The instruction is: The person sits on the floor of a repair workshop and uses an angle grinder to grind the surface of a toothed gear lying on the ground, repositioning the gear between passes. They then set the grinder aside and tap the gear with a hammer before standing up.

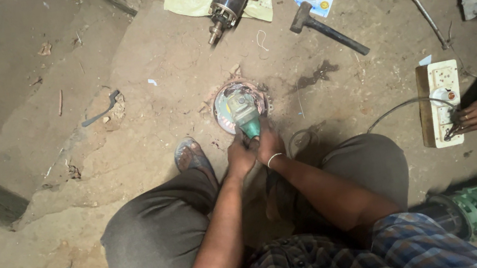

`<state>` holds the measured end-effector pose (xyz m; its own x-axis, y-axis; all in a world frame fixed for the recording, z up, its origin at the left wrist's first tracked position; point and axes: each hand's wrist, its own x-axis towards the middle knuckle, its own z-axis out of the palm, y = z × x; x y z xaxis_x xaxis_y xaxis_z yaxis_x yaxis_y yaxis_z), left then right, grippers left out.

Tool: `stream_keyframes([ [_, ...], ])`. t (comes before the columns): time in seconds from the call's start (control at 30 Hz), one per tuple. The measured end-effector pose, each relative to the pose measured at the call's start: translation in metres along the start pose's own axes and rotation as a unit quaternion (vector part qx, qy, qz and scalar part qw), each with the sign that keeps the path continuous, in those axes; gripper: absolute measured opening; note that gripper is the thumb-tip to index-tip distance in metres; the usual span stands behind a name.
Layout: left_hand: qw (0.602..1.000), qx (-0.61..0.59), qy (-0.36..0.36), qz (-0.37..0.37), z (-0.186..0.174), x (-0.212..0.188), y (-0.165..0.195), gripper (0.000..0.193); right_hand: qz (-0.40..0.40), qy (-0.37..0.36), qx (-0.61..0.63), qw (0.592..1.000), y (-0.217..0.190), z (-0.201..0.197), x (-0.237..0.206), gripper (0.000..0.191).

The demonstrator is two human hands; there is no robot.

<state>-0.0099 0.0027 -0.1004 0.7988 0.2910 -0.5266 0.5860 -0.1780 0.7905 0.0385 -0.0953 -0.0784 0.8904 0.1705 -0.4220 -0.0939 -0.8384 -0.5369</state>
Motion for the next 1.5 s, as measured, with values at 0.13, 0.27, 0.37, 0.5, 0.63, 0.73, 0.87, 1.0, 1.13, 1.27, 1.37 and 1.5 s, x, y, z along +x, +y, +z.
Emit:
stream_keyframes([
  [0.13, 1.000, -0.015, -0.008, -0.005, 0.001, 0.001, 0.001, 0.076, -0.020, 0.033, -0.004, 0.999, 0.006, 0.006, 0.003, 0.055],
  [0.27, 1.000, 0.003, -0.009, -0.005, 0.002, 0.002, 0.000, 0.074, -0.004, 0.036, -0.004, 0.999, 0.006, 0.006, 0.004, 0.057],
  [0.37, 1.000, 0.001, 0.002, 0.006, 0.003, 0.002, 0.001, 0.078, -0.019, 0.038, -0.003, 0.999, 0.001, -0.001, 0.002, 0.065],
  [0.5, 1.000, 0.029, -0.003, 0.006, 0.005, 0.003, 0.006, 0.079, -0.013, 0.021, 0.034, 0.999, -0.007, -0.015, -0.001, 0.068],
  [0.63, 0.999, 0.028, -0.020, 0.007, 0.004, 0.003, 0.014, 0.075, -0.042, 0.051, 0.037, 0.997, -0.008, -0.018, -0.002, 0.059],
  [0.73, 0.999, 0.012, -0.031, 0.018, 0.005, 0.001, 0.021, 0.072, 0.012, 0.050, 0.170, 0.984, -0.003, -0.014, 0.001, 0.043],
  [0.87, 0.998, 0.049, -0.023, 0.027, 0.011, -0.001, 0.026, 0.063, 0.113, 0.018, 0.460, 0.880, 0.001, -0.014, 0.006, 0.042],
  [1.0, 0.997, 0.058, -0.005, 0.053, 0.014, -0.002, 0.026, 0.059, -0.054, 0.117, 0.101, 0.987, 0.004, -0.017, 0.003, 0.051],
  [1.13, 0.995, 0.086, -0.009, 0.043, 0.020, 0.001, 0.025, 0.040, -0.064, 0.125, 0.065, 0.988, 0.005, -0.023, 0.002, 0.068],
  [1.27, 0.993, 0.099, 0.017, 0.060, 0.021, 0.002, 0.024, 0.050, 0.044, 0.079, 0.222, 0.971, 0.007, -0.017, 0.007, 0.044],
  [1.37, 0.993, 0.092, 0.010, 0.070, 0.019, 0.001, 0.018, 0.056, -0.019, 0.120, 0.143, 0.982, 0.013, -0.007, 0.007, 0.077],
  [1.5, 0.990, 0.121, -0.004, 0.072, 0.017, 0.005, 0.014, 0.074, -0.048, 0.202, 0.113, 0.972, 0.016, 0.001, 0.008, 0.054],
])
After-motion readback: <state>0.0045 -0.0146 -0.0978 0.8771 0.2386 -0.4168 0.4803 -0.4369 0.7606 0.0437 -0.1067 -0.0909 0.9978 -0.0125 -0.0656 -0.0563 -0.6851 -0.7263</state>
